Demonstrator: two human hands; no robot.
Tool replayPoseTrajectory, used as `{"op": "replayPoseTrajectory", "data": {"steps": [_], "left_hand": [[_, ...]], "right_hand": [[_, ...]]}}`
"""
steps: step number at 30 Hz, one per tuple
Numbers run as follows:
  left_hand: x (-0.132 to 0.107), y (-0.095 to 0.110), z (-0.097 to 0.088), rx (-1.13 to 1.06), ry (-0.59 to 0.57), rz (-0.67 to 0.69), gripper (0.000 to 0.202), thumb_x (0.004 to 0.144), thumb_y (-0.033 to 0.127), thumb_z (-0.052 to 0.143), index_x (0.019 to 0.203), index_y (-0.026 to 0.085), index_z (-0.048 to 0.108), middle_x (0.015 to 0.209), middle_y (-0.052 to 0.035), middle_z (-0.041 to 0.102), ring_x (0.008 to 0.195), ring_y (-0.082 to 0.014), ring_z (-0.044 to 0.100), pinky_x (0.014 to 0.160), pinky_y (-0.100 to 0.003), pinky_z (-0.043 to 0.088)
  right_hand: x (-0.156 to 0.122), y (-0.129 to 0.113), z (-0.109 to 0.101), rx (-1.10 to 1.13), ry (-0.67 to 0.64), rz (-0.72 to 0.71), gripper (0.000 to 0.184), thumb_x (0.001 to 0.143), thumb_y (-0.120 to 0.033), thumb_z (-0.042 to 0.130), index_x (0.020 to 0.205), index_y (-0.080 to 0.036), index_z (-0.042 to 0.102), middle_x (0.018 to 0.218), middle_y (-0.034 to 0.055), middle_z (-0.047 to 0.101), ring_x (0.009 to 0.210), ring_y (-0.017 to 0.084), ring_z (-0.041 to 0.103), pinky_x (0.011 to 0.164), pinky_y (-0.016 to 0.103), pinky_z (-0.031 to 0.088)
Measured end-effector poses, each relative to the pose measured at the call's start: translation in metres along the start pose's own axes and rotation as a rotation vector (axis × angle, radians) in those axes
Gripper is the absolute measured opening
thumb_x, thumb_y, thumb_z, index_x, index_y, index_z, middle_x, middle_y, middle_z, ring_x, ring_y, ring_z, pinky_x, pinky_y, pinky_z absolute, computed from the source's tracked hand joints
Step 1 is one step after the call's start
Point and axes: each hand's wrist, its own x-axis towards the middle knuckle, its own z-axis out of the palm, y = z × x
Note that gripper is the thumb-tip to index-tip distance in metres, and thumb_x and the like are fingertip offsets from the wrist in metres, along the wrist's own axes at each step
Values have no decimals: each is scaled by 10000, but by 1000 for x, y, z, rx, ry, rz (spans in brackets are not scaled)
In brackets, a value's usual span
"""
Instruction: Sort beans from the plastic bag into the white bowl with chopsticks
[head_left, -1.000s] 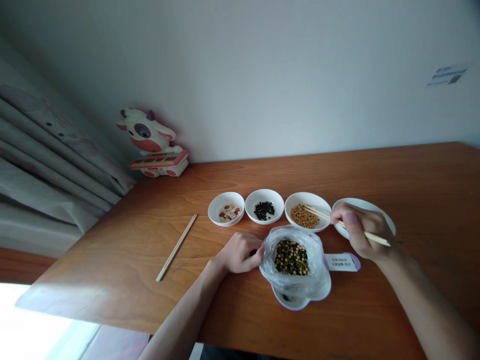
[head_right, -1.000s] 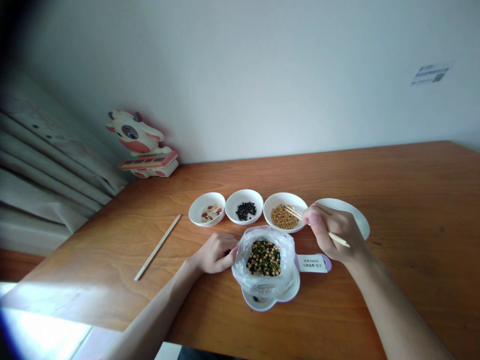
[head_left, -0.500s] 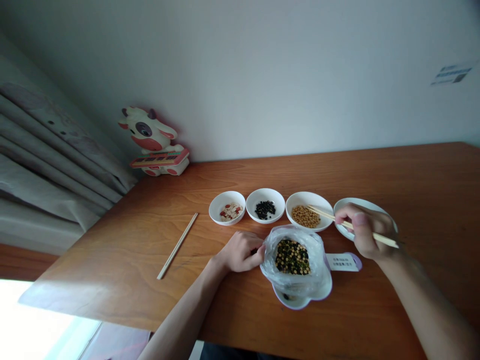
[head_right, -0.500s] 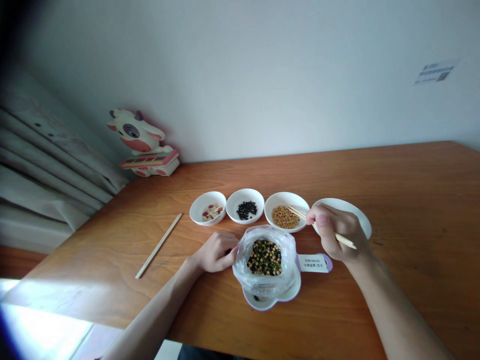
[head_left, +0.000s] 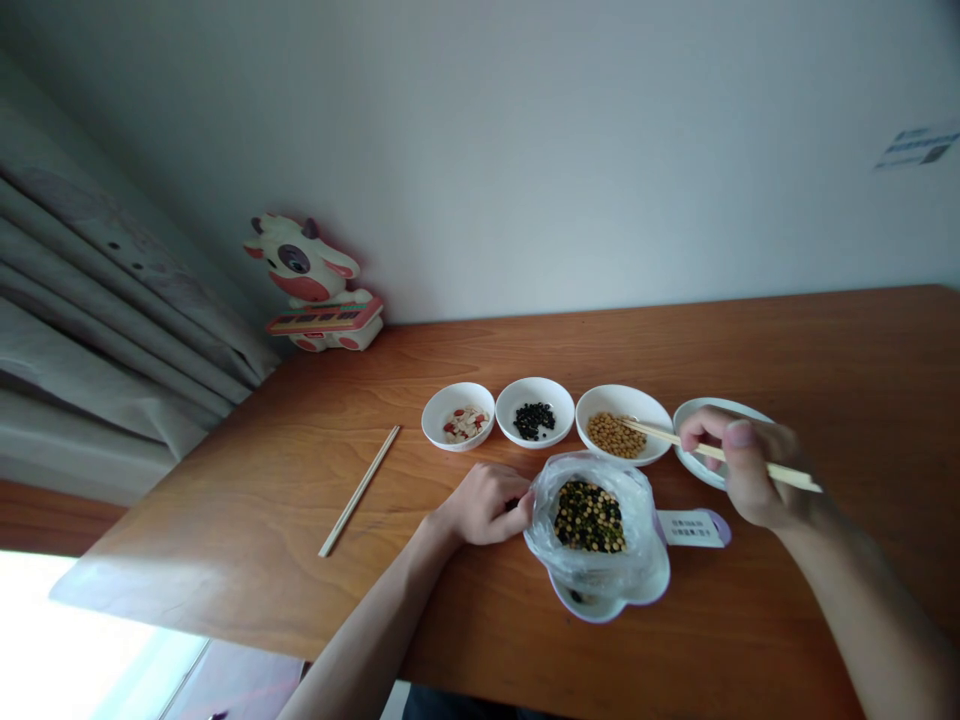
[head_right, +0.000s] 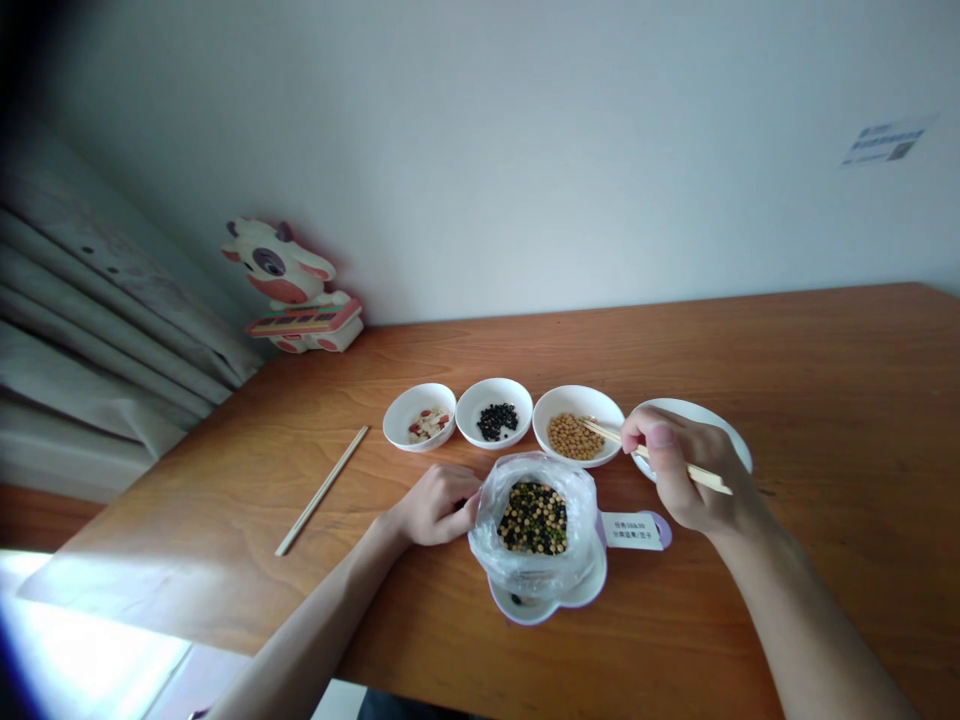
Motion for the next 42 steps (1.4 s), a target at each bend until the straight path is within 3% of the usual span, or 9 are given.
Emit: {"op": "replayPoseTrajectory", "data": {"steps": [7,13,18,21,26,31,34,39,42], "left_hand": [[0,0,0,-2,3,-5,517,1141,422,324,705,188,473,692,-58,641,620,-146,525,632,-294,382],[-1,-1,1,-10,5,0,511,1140,417,334,702,187,462,689,-53,631,614,-140,508,630,-296,362],[0,-1,1,5,7,-10,541,1144,443,317,690,187,465,680,-56,625,611,-141,513,620,-289,367],[0,-1,0,9,8,-8,536,1142,444,322,697,187,473,686,-56,632,607,-141,518,616,-287,370],[0,-1,0,2,0,-14,553,1143,454,308,692,189,488,685,-60,632,602,-142,523,611,-289,385],[-1,-1,0,15,6,-12,541,1141,432,320,693,189,501,692,-60,639,607,-144,537,598,-296,379],[-1,-1,0,15,7,-14,534,1143,428,330,694,189,492,683,-54,630,602,-141,536,595,-294,375],[0,-1,0,18,3,-6,532,1146,430,329,704,187,499,710,-56,651,613,-139,547,596,-298,375],[-1,-2,1,17,4,-13,542,1148,439,323,704,187,503,713,-61,648,612,-142,548,593,-299,373]], "right_hand": [[-2,10,5,30,-19,-4,536,1145,-513,260,882,-246,643,691,24,603,599,194,564,581,339,440],[-3,1,5,100,70,25,676,1149,-523,164,803,-233,667,613,21,574,538,187,555,529,337,415],[-3,3,5,-1,58,-219,442,1123,-300,385,814,-232,694,723,34,718,601,188,653,594,337,475],[-5,6,-1,-138,159,-281,397,1071,-182,435,766,-234,683,714,28,738,599,185,674,611,340,483],[-7,0,-5,-256,428,-280,453,1042,-163,454,647,-241,662,578,9,685,510,177,633,550,338,458],[-3,-13,6,-178,191,-210,382,1048,-184,497,727,-235,699,637,9,702,549,175,653,598,332,469],[-1,-18,13,-150,244,-184,421,1072,-188,439,749,-227,705,666,22,714,572,181,660,606,330,464],[2,-18,23,-295,243,-236,256,1008,-126,584,827,-204,748,749,40,776,659,207,729,642,330,475],[-1,-13,24,-208,261,-152,326,1048,-170,542,808,-209,760,733,52,769,632,221,712,630,358,483]]}}
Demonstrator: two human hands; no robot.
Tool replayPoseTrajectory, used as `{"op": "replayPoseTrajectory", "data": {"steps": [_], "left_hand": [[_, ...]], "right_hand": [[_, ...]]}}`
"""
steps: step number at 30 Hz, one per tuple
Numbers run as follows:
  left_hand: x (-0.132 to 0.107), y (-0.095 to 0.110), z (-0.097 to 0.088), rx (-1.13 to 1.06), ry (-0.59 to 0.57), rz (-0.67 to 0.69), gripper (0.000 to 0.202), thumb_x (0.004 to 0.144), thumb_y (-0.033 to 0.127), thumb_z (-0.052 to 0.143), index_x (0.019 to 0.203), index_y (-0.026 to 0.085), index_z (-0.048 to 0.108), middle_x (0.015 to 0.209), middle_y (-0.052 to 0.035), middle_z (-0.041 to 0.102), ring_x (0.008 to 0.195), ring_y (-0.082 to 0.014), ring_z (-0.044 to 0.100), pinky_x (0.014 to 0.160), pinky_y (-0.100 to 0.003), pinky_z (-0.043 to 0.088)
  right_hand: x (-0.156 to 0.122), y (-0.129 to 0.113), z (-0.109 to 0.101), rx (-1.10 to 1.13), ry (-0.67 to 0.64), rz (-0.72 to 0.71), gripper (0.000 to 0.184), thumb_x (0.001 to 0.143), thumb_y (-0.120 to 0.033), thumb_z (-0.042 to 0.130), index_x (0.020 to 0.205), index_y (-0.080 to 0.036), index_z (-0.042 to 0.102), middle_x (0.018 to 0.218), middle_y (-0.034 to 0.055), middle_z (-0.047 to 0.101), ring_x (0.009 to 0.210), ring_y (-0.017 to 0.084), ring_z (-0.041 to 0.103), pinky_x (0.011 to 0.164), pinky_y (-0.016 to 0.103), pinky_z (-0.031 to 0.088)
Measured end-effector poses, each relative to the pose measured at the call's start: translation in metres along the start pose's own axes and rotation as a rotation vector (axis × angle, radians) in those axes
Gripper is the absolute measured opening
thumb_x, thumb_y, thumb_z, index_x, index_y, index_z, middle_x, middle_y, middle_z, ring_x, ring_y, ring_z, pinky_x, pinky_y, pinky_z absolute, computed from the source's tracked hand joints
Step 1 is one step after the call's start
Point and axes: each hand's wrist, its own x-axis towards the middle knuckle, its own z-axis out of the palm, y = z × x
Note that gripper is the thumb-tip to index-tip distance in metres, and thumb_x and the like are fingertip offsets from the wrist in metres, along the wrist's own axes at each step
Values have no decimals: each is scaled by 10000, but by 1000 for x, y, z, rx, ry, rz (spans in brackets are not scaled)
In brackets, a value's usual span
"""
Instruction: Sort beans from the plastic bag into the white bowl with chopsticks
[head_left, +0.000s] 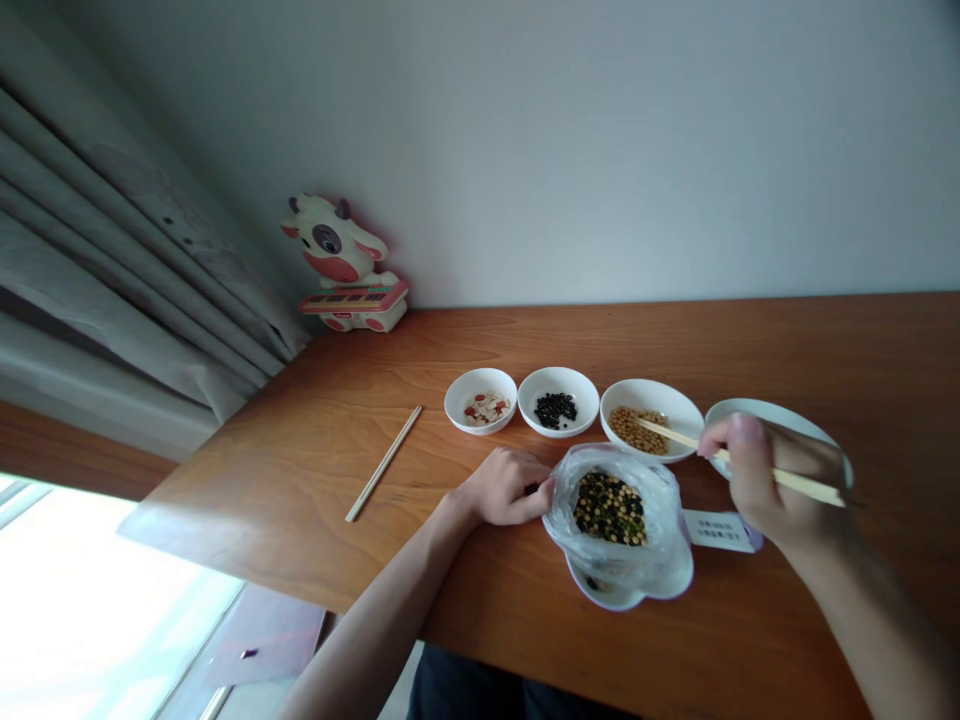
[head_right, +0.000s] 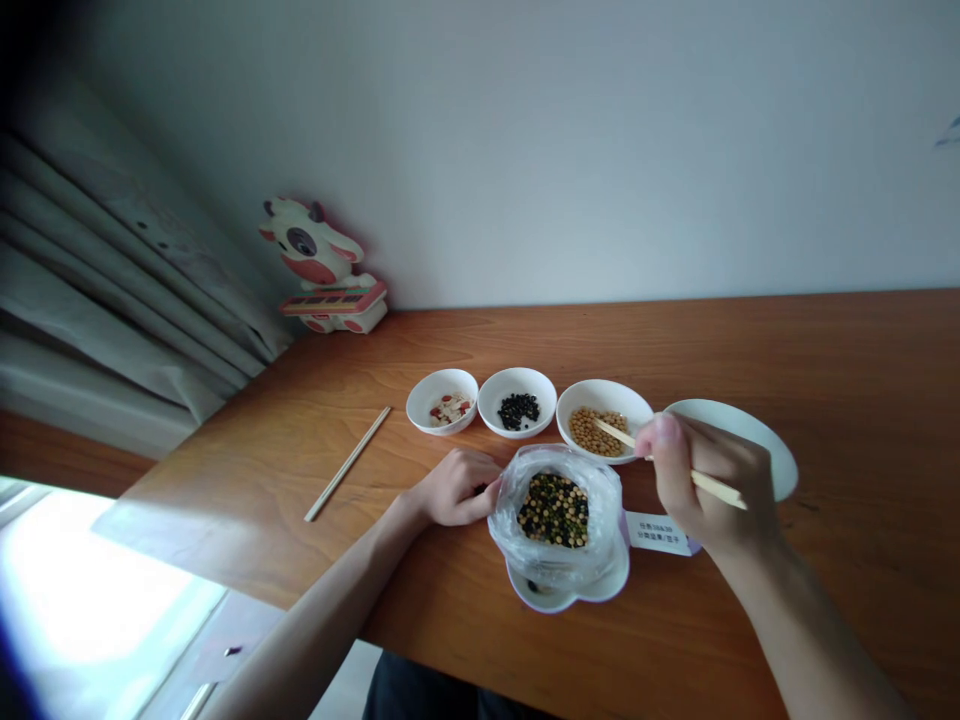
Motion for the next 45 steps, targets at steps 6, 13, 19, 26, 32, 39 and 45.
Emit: {"op": "replayPoseTrajectory", "data": {"steps": [6,13,19,26,32,39,45], "left_hand": [[-1,-5,3,-29,9,11,513,1138,433,372,703,186,485,699,-53,617,617,-141,540,626,-280,390],[-1,-3,2,-23,12,-23,532,1137,449,355,699,183,495,703,-53,621,610,-134,522,615,-280,381],[-1,-3,3,-20,0,-39,559,1136,481,336,687,183,484,691,-56,619,596,-130,507,605,-278,376],[-1,-3,3,-24,7,-32,561,1136,480,336,692,181,506,706,-62,632,609,-134,524,611,-275,387],[-1,-1,2,-8,16,-24,565,1141,471,331,687,184,506,676,-52,603,599,-137,516,617,-279,399],[-1,-2,2,-17,16,-11,569,1145,473,337,695,180,525,700,-60,621,612,-139,530,629,-279,407],[-2,-1,2,-22,18,-26,562,1147,475,336,708,180,528,716,-62,631,618,-140,538,638,-282,409]], "right_hand": [[-7,12,-5,98,6,104,482,1094,-262,462,707,-237,749,654,43,738,593,216,693,622,369,497],[-9,22,-6,-28,216,58,489,1062,-237,477,660,-224,757,533,57,688,475,233,648,499,370,426],[-5,18,-5,-161,140,57,401,1051,-226,516,769,-188,799,702,87,788,653,250,744,594,365,470],[-2,13,-4,239,238,365,617,1092,-480,416,630,-232,739,552,69,630,572,246,614,593,399,426],[5,28,-13,886,47,609,733,1029,-627,358,478,-248,660,438,73,516,473,219,502,502,391,383],[6,26,-19,996,-162,598,762,1014,-717,352,500,-250,665,454,93,519,500,228,485,494,393,364],[3,42,-38,1066,-4,640,806,1056,-672,261,475,-245,622,429,73,442,481,218,463,534,417,354]]}}
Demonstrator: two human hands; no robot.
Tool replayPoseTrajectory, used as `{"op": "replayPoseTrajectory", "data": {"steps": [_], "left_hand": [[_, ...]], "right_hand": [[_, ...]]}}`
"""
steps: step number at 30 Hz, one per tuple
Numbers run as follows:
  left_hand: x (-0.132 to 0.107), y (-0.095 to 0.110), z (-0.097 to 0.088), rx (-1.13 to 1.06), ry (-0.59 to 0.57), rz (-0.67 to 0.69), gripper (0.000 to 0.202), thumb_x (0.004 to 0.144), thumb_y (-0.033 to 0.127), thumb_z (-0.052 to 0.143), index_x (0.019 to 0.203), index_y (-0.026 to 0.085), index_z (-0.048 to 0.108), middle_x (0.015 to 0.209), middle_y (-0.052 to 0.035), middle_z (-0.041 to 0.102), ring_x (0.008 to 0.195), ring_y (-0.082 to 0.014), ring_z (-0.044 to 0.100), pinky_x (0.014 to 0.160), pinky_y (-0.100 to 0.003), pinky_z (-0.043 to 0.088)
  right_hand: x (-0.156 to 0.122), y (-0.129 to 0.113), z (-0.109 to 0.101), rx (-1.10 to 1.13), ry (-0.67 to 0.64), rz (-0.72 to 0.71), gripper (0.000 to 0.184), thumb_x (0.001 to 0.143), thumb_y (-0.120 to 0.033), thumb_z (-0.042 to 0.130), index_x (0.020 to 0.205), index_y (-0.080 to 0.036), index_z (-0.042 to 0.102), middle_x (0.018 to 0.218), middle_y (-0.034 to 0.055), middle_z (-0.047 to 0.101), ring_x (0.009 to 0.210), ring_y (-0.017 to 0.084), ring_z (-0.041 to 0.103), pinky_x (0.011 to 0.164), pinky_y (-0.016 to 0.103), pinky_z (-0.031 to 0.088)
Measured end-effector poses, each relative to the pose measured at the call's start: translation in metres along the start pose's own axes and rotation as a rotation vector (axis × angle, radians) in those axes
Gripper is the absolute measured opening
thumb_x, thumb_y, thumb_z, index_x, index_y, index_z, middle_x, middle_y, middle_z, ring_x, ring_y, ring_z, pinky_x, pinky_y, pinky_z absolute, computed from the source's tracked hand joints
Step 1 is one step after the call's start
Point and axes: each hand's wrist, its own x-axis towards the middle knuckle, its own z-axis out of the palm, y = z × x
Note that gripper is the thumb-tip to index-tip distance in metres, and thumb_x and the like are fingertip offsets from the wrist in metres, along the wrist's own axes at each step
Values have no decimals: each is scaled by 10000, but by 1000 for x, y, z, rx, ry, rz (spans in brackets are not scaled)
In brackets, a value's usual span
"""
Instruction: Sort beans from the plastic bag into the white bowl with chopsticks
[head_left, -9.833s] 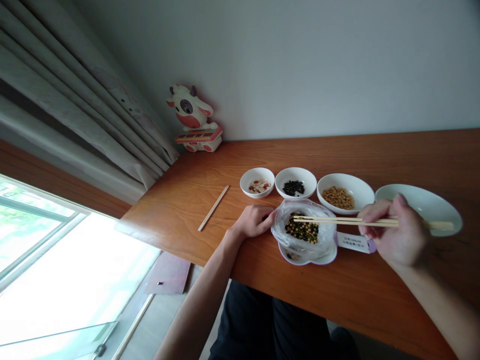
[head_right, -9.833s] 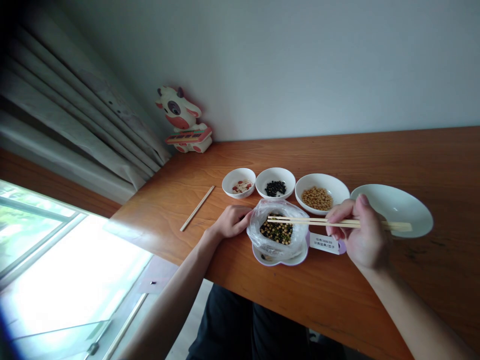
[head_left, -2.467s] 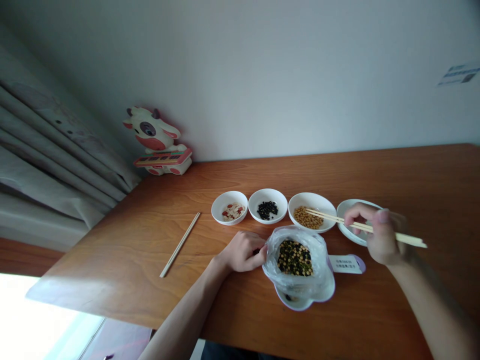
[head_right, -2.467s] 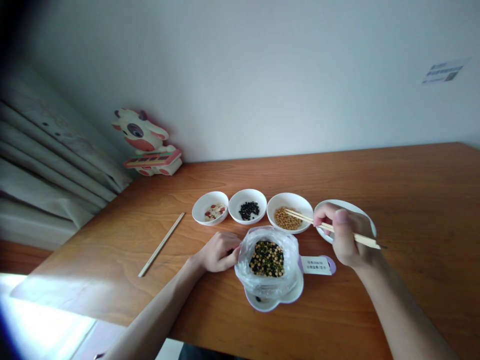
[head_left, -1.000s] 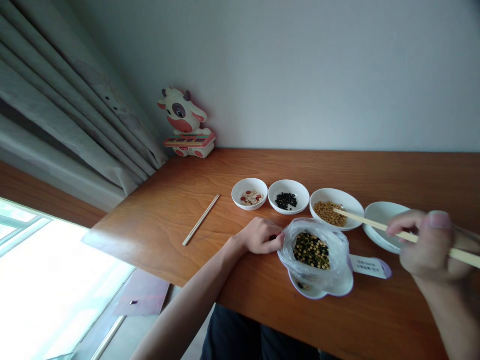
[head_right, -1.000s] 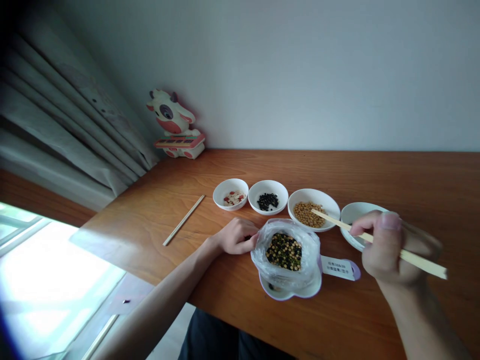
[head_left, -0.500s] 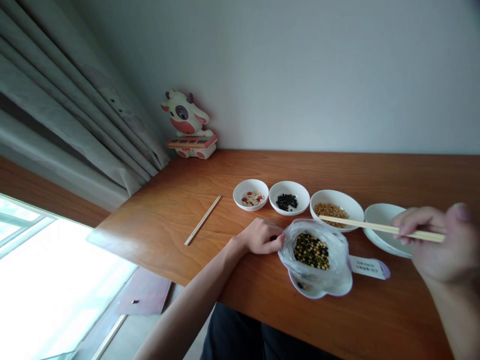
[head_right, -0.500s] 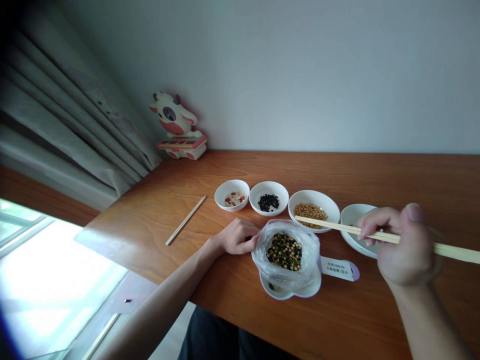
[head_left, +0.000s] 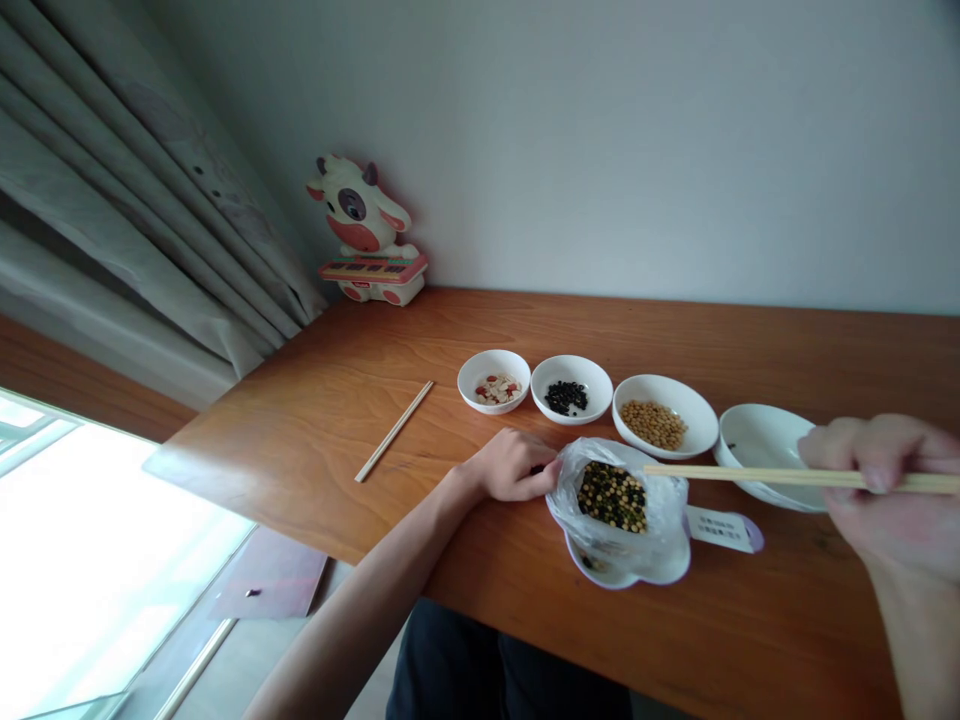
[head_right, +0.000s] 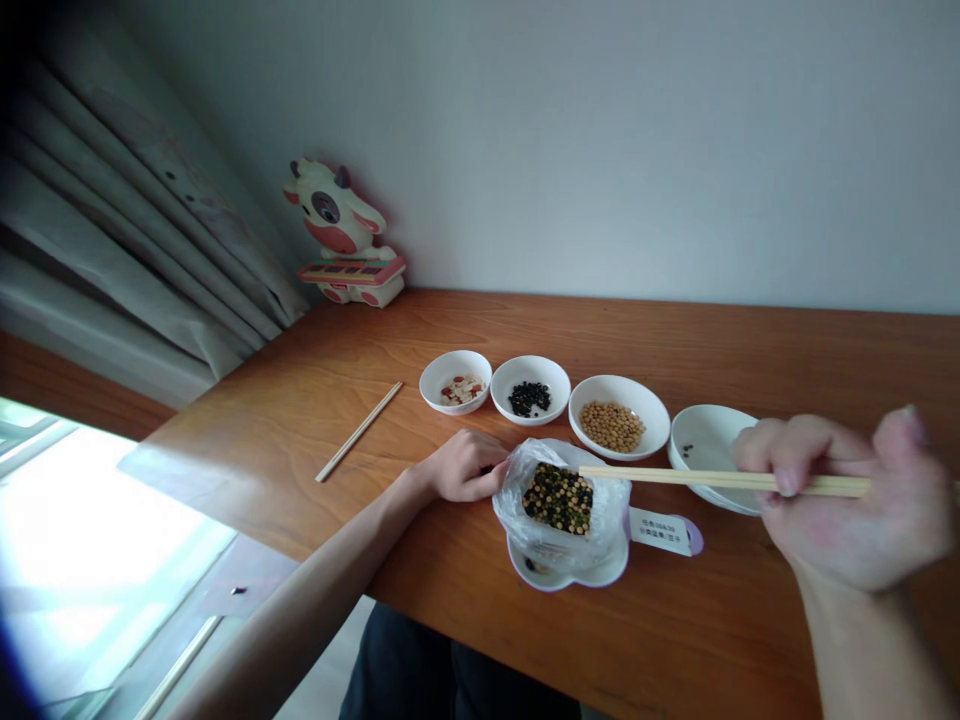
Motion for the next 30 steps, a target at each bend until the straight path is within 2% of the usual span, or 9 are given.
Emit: {"op": "replayPoseTrajectory", "data": {"steps": [2,6,11,15,19,24,27,30], "left_hand": [[0,1,0,9,-6,-9,545,1146,460,341,720,179,531,722,-62,637,616,-138,532,638,-283,404],[0,3,-1,21,6,-13,521,1145,436,348,729,178,528,729,-60,644,620,-138,534,637,-285,397],[1,4,-1,17,7,3,523,1142,440,342,717,184,506,716,-54,630,626,-140,537,649,-281,402],[0,2,0,7,-2,-18,541,1142,467,335,707,187,497,688,-52,612,619,-141,529,652,-280,411],[0,2,0,14,-11,-27,556,1144,469,316,716,183,526,712,-66,633,624,-143,529,647,-285,417],[-1,2,-1,20,-12,-53,561,1144,480,333,728,175,551,733,-67,637,625,-139,530,638,-280,412],[0,3,-2,16,-15,-50,554,1145,480,324,729,176,529,728,-62,628,627,-136,525,646,-270,407],[0,3,-2,12,-19,-56,556,1144,489,314,726,179,509,725,-58,623,628,-134,516,648,-265,405]], "right_hand": [[0,0,-1,-35,-41,2,805,1050,-689,261,494,-245,635,442,75,455,495,220,470,539,412,356],[-3,5,8,-150,-225,71,818,1063,-718,244,559,-239,675,526,82,515,553,227,508,551,400,387],[-5,6,11,-172,-427,191,913,1038,-769,42,663,-249,691,614,74,535,552,221,488,525,394,402],[-15,13,7,-245,-524,203,1004,914,-883,-87,692,-257,666,682,76,543,604,249,510,575,426,437],[-34,27,4,-259,-495,141,1000,857,-907,-141,730,-268,617,723,81,553,639,273,507,618,459,448],[-45,37,10,-289,-492,134,872,901,-937,29,713,-264,551,721,70,524,624,256,455,557,427,405],[-46,38,15,-304,-464,149,795,991,-841,132,677,-261,576,659,62,500,569,241,454,525,417,393],[-46,39,19,-288,-390,128,772,1053,-713,178,679,-271,688,649,84,556,529,246,485,489,426,390]]}}
